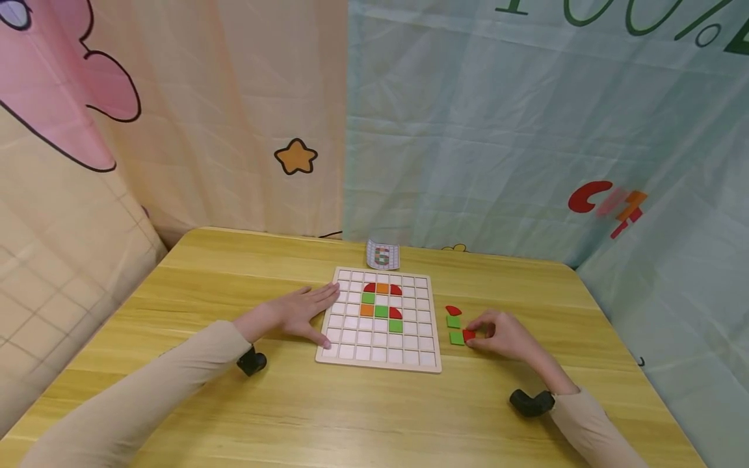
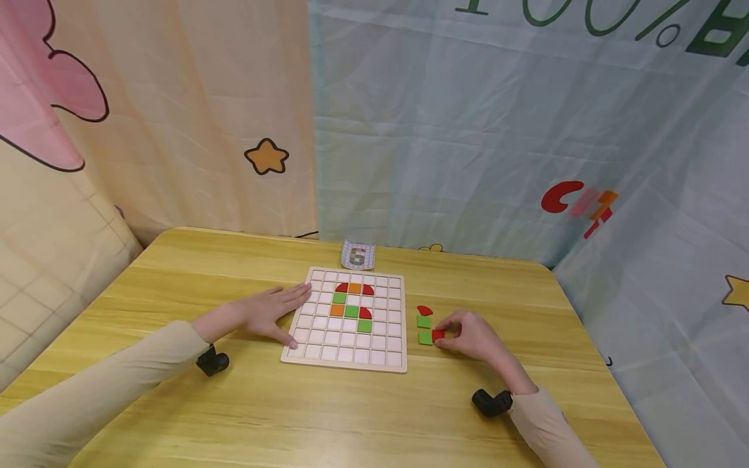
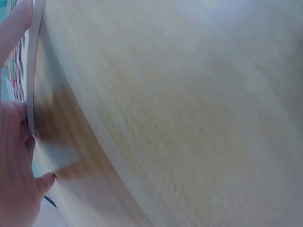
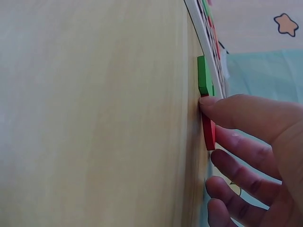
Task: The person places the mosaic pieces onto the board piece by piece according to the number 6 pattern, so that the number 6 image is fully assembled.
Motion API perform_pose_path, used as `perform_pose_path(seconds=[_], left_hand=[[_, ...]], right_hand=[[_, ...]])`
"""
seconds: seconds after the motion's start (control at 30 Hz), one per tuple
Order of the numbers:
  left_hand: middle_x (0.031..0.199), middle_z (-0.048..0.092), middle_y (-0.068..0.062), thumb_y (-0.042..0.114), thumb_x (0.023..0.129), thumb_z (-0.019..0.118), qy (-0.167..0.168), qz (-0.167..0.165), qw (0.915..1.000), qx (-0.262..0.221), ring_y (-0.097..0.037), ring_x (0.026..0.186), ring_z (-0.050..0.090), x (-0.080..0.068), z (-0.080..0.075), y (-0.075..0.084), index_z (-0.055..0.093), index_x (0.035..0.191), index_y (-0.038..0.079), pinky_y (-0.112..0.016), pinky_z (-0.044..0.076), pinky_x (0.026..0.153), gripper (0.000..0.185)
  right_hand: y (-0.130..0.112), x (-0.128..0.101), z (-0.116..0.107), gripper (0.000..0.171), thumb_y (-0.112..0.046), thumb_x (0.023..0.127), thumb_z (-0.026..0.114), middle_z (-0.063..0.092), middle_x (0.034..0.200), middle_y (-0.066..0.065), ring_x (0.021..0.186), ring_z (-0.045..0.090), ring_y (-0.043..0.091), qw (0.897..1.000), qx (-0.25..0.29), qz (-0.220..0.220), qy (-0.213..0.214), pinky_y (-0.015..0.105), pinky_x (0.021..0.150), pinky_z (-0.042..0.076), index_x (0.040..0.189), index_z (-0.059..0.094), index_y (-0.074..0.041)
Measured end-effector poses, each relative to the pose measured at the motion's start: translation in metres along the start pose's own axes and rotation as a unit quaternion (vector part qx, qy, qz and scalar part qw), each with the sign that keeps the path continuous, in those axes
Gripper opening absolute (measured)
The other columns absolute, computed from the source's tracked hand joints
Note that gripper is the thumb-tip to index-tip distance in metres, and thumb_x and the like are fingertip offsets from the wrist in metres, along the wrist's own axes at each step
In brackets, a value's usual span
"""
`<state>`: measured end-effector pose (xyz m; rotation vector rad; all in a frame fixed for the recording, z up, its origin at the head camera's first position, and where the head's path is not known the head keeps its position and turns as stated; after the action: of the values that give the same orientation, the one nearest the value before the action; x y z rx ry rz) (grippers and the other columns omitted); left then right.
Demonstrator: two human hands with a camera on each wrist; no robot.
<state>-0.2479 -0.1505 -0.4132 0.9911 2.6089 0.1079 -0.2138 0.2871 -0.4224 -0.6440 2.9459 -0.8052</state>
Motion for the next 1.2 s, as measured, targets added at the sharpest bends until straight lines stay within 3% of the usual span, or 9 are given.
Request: perform_pose_path(seconds=[0.47,0.73,0.97,1.2], left_hand=[[0.163,0.0,-0.009,0.075,0.079,0.054,-0.004,-0.005,1.0,0.007,-0.024,0.151,0.004,0.001,-0.002,0.001,0.005,0.155,0.008,-0.054,0.013,0.12,0.113],[0.163,0.0,-0.009,0.075,0.079,0.055,-0.002,-0.005,1.0,0.006,-0.024,0.151,0.004,0.001,-0.001,0.001,0.006,0.155,0.008,-0.054,0.013,0.12,0.113],[0.163,0.0,-0.009,0.074,0.079,0.055,-0.004,-0.005,1.0,0.007,-0.024,0.151,0.005,0.0,-0.001,0.002,0.006,0.155,0.008,-0.053,0.012,0.12,0.112],[0.163,-0.001,-0.008,0.075,0.079,0.054,-0.008,-0.006,0.9999,0.008,-0.024,0.151,0.003,0.001,-0.002,0.001,0.005,0.155,0.008,-0.052,0.011,0.121,0.112]], right_hand=[[-0.002,0.002,0.0,0.021,-0.031,0.077,0.079,0.063,0.08,-0.008,0.059,0.044,0.001,0.998,-0.058,-0.006,-0.005,0.019,0.054,0.039,0.092,0.073,-0.017],[-0.002,0.003,0.001,0.02,-0.033,0.077,0.079,0.061,0.078,-0.009,0.059,0.044,0.001,0.998,-0.063,-0.012,-0.003,0.02,0.054,0.038,0.09,0.072,-0.019],[-0.006,0.004,-0.001,0.02,-0.033,0.077,0.079,0.061,0.075,-0.01,0.058,0.047,0.003,0.999,-0.049,0.01,-0.007,0.02,0.054,0.039,0.091,0.072,-0.021],[-0.013,0.007,-0.003,0.018,-0.033,0.078,0.079,0.063,0.075,-0.012,0.059,0.048,0.001,0.999,-0.046,-0.005,0.002,0.02,0.054,0.041,0.091,0.072,-0.022]])
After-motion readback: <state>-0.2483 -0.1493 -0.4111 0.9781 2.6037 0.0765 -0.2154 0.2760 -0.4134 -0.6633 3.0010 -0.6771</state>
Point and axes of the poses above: each hand's wrist, its own x-axis towards the middle knuckle, its own z-axis out of the palm, y = z × x, the point moved 1 cm from there along x, towards the middle knuckle
